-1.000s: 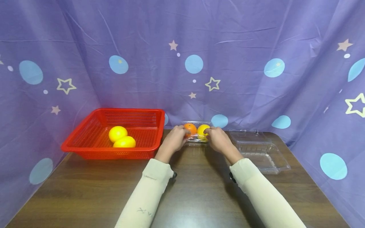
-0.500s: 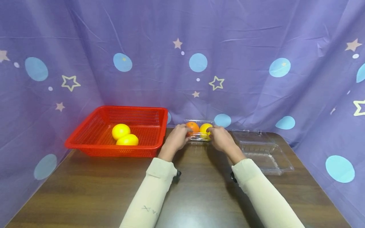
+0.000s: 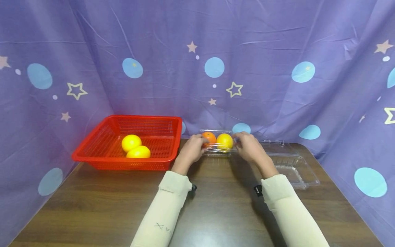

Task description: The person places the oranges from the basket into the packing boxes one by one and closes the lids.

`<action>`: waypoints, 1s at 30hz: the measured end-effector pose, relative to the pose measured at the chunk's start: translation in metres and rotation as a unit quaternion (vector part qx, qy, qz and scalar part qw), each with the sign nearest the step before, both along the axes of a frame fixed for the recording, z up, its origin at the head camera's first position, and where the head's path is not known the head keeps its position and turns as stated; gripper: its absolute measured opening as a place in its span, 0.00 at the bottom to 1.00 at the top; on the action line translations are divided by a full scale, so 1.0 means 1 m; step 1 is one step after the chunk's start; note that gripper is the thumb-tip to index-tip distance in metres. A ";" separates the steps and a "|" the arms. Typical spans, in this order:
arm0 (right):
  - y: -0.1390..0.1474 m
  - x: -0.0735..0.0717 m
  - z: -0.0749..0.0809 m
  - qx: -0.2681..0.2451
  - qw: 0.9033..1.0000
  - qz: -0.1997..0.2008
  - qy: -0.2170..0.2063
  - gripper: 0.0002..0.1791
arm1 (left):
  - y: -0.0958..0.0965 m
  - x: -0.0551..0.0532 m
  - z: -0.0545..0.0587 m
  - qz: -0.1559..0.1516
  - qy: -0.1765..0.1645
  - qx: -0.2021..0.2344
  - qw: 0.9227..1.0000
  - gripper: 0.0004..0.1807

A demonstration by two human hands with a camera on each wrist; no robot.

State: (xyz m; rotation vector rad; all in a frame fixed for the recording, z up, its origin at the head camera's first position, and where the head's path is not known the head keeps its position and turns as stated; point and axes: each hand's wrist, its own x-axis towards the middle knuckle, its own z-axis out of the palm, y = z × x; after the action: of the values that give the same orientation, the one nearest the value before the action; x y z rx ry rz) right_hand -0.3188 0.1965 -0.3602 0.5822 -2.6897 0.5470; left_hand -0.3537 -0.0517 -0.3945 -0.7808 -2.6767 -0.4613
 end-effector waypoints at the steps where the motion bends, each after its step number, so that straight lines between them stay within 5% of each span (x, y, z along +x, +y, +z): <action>1: 0.003 0.001 0.002 -0.003 1.000 -0.005 -0.001 0.17 | 0.000 0.000 0.000 0.000 0.001 0.000 1.000 0.14; 16: 0.061 0.023 0.020 -0.032 0.997 -0.046 -0.047 0.21 | 0.000 0.001 0.001 -0.001 -0.003 0.004 1.000 0.13; 30: 0.129 0.037 0.013 -0.032 0.993 -0.102 -0.044 0.21 | -0.001 -0.001 -0.001 -0.001 -0.003 -0.006 1.000 0.13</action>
State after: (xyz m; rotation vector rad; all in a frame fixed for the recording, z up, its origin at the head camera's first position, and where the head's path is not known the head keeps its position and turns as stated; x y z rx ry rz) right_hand -0.2816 0.3259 -0.3467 0.2688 -2.7599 0.6111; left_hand -0.3552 -0.0527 -0.3951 -0.7862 -2.6876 -0.4492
